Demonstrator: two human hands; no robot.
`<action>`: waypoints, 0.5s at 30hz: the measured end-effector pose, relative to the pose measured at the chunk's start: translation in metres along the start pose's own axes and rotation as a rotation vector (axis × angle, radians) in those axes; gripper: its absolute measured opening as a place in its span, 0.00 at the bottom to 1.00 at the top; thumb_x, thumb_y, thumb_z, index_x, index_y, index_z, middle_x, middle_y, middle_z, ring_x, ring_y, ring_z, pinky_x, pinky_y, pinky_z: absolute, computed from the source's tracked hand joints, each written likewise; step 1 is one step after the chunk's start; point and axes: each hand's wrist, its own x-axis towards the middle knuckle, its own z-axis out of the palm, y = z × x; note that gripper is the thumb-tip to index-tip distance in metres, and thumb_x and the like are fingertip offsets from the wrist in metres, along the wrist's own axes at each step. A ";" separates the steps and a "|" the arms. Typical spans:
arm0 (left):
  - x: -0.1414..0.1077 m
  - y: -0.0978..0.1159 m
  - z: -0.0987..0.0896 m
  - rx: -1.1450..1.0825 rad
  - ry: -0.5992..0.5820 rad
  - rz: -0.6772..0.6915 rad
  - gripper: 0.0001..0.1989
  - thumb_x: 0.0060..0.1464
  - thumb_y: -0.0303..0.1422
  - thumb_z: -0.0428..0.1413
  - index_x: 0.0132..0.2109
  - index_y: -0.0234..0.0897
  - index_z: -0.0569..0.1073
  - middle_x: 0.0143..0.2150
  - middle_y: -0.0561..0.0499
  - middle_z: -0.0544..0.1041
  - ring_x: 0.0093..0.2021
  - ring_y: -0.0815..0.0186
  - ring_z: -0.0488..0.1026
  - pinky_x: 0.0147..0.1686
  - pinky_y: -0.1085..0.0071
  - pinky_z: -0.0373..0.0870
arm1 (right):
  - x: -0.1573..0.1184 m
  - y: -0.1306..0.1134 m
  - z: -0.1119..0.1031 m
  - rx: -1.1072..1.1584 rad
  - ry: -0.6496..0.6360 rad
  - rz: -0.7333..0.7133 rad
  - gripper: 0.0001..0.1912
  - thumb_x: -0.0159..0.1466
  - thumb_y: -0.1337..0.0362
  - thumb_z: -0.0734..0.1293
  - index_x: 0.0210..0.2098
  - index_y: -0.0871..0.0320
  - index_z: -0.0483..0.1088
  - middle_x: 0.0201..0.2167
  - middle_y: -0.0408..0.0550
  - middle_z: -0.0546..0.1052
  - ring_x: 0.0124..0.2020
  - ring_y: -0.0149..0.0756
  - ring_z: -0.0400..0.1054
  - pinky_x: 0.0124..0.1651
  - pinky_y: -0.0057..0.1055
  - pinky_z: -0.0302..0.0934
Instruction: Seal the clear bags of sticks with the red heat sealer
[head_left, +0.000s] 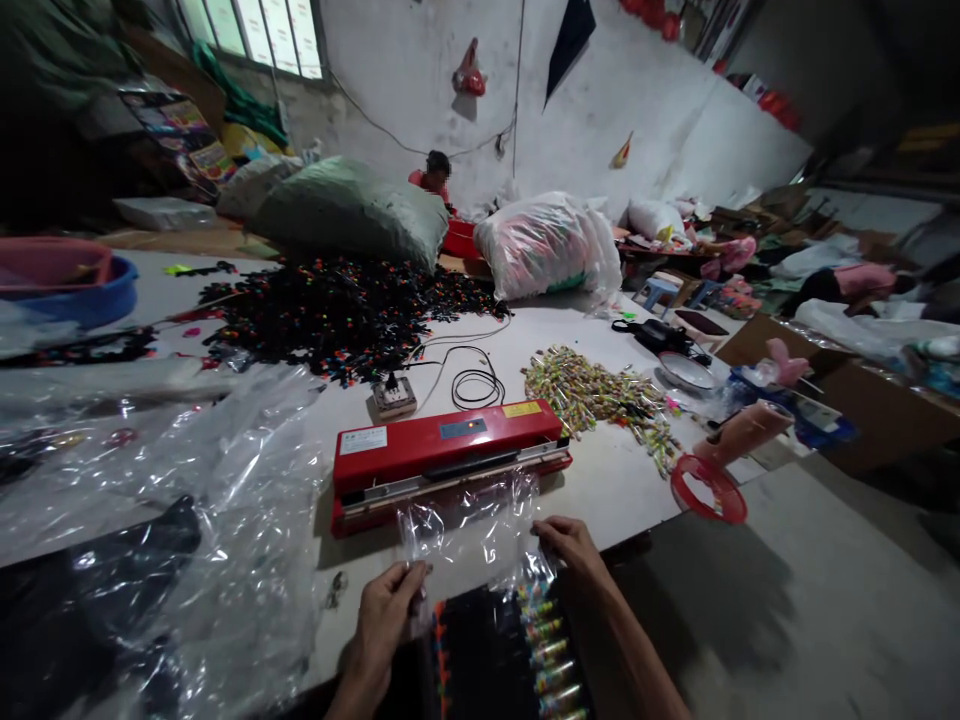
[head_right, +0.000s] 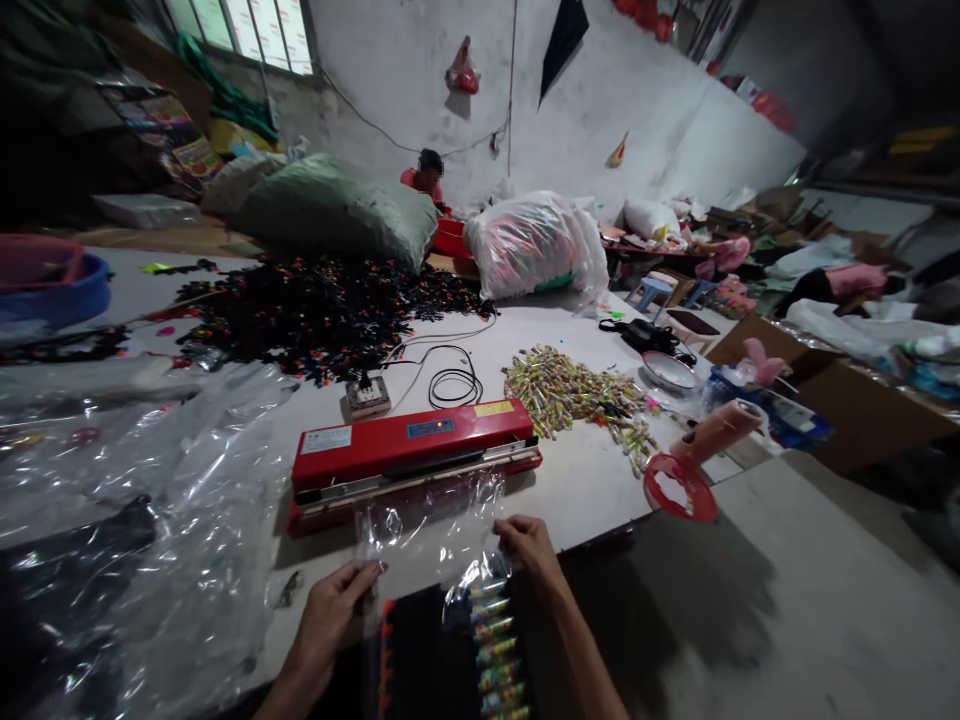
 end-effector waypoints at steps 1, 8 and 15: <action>0.002 0.002 0.004 -0.062 0.029 -0.008 0.23 0.27 0.50 0.64 0.23 0.33 0.73 0.18 0.55 0.67 0.20 0.71 0.60 0.21 0.75 0.55 | 0.004 -0.001 0.005 0.006 0.050 -0.016 0.20 0.46 0.50 0.70 0.18 0.63 0.67 0.11 0.38 0.62 0.15 0.23 0.52 0.20 0.25 0.45; 0.027 0.027 0.027 -0.321 0.079 0.009 0.20 0.25 0.44 0.65 0.25 0.33 0.74 0.21 0.53 0.72 0.23 0.69 0.67 0.25 0.74 0.62 | 0.055 -0.027 0.025 -0.085 0.282 -0.029 0.14 0.47 0.54 0.64 0.16 0.58 0.61 0.11 0.38 0.60 0.14 0.25 0.51 0.19 0.26 0.46; 0.026 0.044 -0.002 0.288 0.191 0.288 0.17 0.41 0.45 0.57 0.34 0.37 0.76 0.26 0.50 0.75 0.27 0.63 0.69 0.28 0.69 0.62 | 0.056 -0.078 0.005 -0.575 0.371 -0.176 0.12 0.52 0.55 0.64 0.27 0.57 0.73 0.27 0.47 0.76 0.30 0.37 0.68 0.29 0.27 0.55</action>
